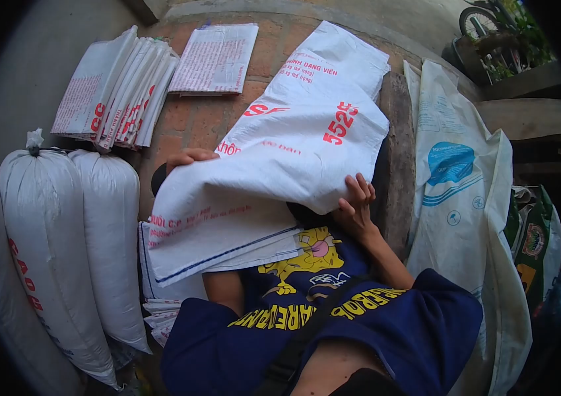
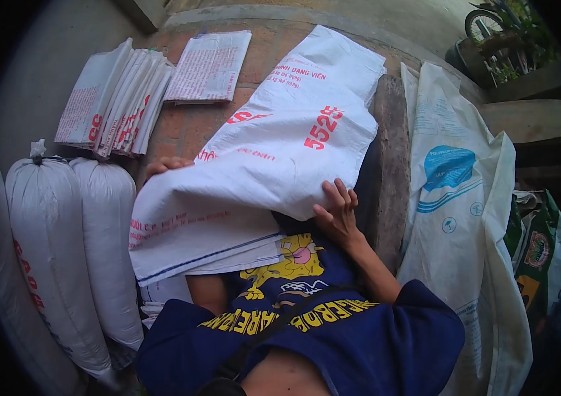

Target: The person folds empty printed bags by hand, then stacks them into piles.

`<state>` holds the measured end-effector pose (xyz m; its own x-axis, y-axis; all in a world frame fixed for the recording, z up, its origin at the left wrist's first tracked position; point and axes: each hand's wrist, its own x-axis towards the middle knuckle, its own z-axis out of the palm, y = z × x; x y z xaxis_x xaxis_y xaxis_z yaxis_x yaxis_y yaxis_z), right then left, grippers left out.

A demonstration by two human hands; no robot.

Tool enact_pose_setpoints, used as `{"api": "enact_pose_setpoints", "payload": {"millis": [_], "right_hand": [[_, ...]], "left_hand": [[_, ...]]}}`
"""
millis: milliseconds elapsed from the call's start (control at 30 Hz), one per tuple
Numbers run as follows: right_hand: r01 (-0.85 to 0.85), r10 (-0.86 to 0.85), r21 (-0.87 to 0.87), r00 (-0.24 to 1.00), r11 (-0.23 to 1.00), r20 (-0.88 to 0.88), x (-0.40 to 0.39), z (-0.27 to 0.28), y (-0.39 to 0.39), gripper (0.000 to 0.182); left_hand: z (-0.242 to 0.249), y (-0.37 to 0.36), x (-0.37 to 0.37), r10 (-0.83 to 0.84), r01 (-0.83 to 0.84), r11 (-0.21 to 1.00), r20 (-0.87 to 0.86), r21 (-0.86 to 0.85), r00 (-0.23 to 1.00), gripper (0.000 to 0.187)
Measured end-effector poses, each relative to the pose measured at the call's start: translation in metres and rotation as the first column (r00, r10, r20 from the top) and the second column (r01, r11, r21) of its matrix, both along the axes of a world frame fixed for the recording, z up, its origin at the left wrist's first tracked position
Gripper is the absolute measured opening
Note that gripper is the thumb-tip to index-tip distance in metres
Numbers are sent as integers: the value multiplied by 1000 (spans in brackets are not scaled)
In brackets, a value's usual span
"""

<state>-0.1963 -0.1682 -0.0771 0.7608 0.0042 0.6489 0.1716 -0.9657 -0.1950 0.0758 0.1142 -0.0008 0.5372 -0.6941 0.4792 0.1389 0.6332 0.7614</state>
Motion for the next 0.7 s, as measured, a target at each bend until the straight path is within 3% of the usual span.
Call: {"api": "enact_pose_setpoints", "payload": {"millis": [33, 67, 100, 167, 233, 267, 333, 433, 500, 567, 700], "right_hand": [[-3, 3, 2, 1000, 1000, 1, 9, 0, 2, 79], [66, -65, -18, 997, 998, 51, 21, 1, 3, 80], [133, -129, -35, 986, 991, 104, 33, 4, 2, 80], [162, -150, -50, 972, 986, 180, 54, 8, -6, 81], [152, -149, 4, 968, 988, 204, 65, 22, -6, 83], [150, -149, 10, 969, 989, 197, 63, 19, -8, 83], [80, -72, -28, 977, 996, 199, 53, 6, -15, 75], [42, -26, -165, 995, 985, 96, 36, -3, -16, 65], [15, -3, -119, 995, 993, 104, 43, -10, -8, 57], [20, 39, -310, 983, 951, 181, 67, -10, -6, 56], [-21, 160, -304, 884, 952, 439, 100, 42, -15, 52]], "left_hand": [[-2, 13, 12, -183, 242, 966, -416, 95, 891, 42], [-4, 26, 25, -170, 387, 919, -815, 71, 554, 41], [4, 30, 32, -103, 396, 911, -866, 115, 489, 41], [15, 33, 35, -50, 297, 930, -727, 216, 685, 41], [22, 23, 24, 108, -36, 960, -248, 279, 963, 40], [24, 18, 21, 224, -215, 948, -13, 235, 974, 40], [28, 11, 19, 383, -416, 893, 197, 171, 903, 40], [32, 6, 17, 514, -570, 811, 301, 135, 803, 39], [32, 3, 18, 569, -631, 765, 322, 131, 756, 39], [34, -1, 20, 607, -675, 725, 338, 137, 720, 39], [36, -2, 18, 649, -729, 670, 365, 141, 667, 38]]}}
